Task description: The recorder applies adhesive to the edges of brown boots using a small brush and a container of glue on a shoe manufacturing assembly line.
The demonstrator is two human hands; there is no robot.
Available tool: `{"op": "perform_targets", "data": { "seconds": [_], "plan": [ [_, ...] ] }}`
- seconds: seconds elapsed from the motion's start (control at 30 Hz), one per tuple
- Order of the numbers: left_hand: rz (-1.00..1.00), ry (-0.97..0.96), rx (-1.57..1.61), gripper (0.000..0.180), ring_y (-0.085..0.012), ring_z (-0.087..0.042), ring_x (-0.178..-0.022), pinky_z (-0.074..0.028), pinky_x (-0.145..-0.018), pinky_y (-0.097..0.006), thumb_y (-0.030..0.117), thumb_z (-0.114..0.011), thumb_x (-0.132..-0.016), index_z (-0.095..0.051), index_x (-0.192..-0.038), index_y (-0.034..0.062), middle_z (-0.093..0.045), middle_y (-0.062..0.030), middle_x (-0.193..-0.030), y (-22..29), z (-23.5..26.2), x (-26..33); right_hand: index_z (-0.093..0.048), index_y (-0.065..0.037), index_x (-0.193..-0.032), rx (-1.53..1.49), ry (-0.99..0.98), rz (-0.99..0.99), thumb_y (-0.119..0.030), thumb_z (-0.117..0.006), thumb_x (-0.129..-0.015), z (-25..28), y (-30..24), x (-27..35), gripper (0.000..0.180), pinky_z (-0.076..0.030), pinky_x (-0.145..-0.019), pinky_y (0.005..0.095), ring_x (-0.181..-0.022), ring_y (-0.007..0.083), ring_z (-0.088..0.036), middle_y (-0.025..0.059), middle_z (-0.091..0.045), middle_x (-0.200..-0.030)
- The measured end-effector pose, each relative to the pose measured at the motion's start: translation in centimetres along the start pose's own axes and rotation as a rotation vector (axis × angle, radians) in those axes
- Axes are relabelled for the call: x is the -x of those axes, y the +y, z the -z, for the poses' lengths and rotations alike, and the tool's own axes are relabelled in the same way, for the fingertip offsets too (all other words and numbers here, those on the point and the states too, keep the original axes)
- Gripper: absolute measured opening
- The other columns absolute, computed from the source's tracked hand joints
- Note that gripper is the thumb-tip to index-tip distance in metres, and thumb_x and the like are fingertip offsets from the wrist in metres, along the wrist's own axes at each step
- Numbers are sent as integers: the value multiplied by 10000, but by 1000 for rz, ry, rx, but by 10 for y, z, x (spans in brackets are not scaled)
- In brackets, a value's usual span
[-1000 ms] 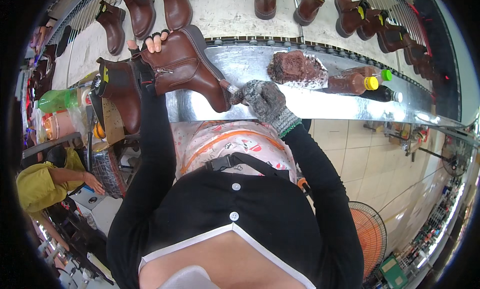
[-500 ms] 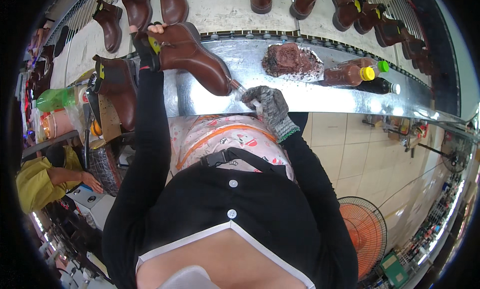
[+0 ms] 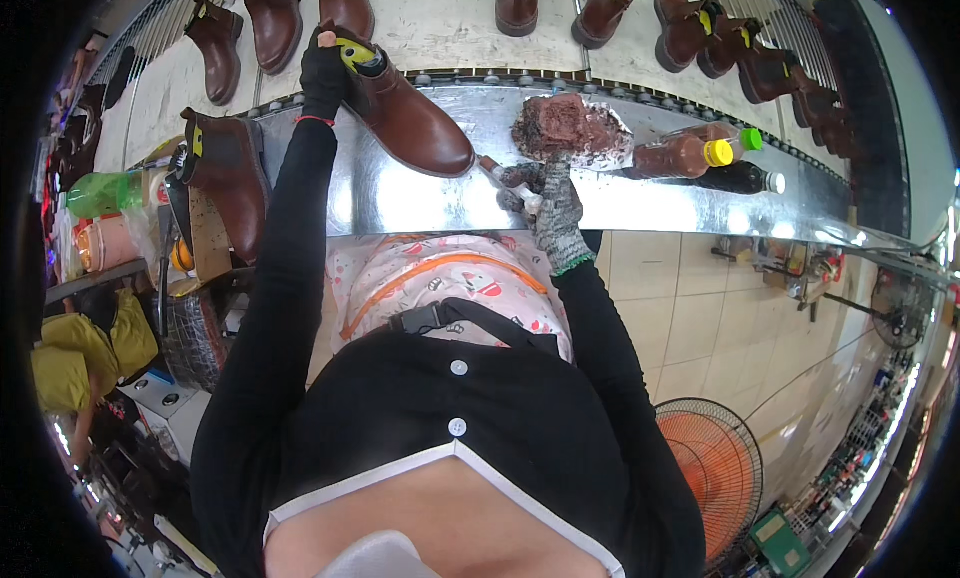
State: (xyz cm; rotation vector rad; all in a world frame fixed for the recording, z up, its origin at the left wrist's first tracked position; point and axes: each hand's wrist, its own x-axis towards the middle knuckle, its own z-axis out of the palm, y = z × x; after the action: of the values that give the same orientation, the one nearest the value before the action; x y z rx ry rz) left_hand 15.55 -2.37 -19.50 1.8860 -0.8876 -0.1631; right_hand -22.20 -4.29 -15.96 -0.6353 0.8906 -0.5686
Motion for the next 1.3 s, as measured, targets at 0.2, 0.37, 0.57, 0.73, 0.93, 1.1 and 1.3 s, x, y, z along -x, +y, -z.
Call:
{"op": "perform_targets", "data": {
  "seconds": [0.2,0.37,0.57,0.73,0.93,1.1,1.3],
  "plan": [
    [-93,141,-171,702,-398,-600,-891,-465,-712,-436,653,-428,-809,-511,-1107,22,-631,-221,-925,19,24,27,-635,38,-832,124,83,105,-590,-382,-878,-7,-13,8,679,-519,-543,295,-656,215,-629,129,-645,-786],
    [-84,162,-73,566,-318,-623,-801,-457,-673,-370,556,-605,-762,-481,-973,46,-607,-137,-832,33,48,64,-654,-3,-869,321,133,173,-452,-354,-934,-7,-15,5,544,-490,-530,260,-629,153,-615,80,-659,-783],
    [29,189,-152,560,-211,-554,-656,-453,-623,-326,441,-775,-636,-456,-907,70,-515,-58,-734,61,65,117,-674,-45,-858,961,74,508,-437,-329,-947,-8,-16,-2,530,-454,-541,239,-617,100,-582,58,-668,-767],
    [91,75,-169,663,-172,-539,-626,-453,-566,-295,422,-836,-557,-436,-948,66,-506,-53,-728,92,72,157,-677,-50,-847,731,-6,385,-466,-308,-943,-18,-18,0,564,-473,-632,266,-671,139,-609,52,-674,-790],
    [536,-379,393,715,-145,-614,-734,-502,-633,-259,157,-796,-668,-367,-1222,11,-622,-128,-891,103,76,181,-677,-78,-847,840,-120,469,-468,-304,-943,-33,-31,16,549,-472,-661,300,-688,160,-613,55,-669,-775],
    [714,-604,609,429,-116,-573,-850,-454,-779,-256,89,-687,-694,-553,-1094,11,-615,-43,-940,112,62,195,-658,-90,-850,993,-189,440,-409,-312,-945,-35,-41,26,480,-474,-665,329,-685,219,-621,74,-645,-733],
    [811,-658,769,402,-117,-556,-801,-442,-728,-242,122,-689,-699,-571,-1071,23,-597,-29,-919,130,49,200,-656,-54,-835,1281,-175,438,-461,-220,-953,-24,-48,51,608,-482,-706,312,-697,218,-622,80,-662,-766]
  ]
}}
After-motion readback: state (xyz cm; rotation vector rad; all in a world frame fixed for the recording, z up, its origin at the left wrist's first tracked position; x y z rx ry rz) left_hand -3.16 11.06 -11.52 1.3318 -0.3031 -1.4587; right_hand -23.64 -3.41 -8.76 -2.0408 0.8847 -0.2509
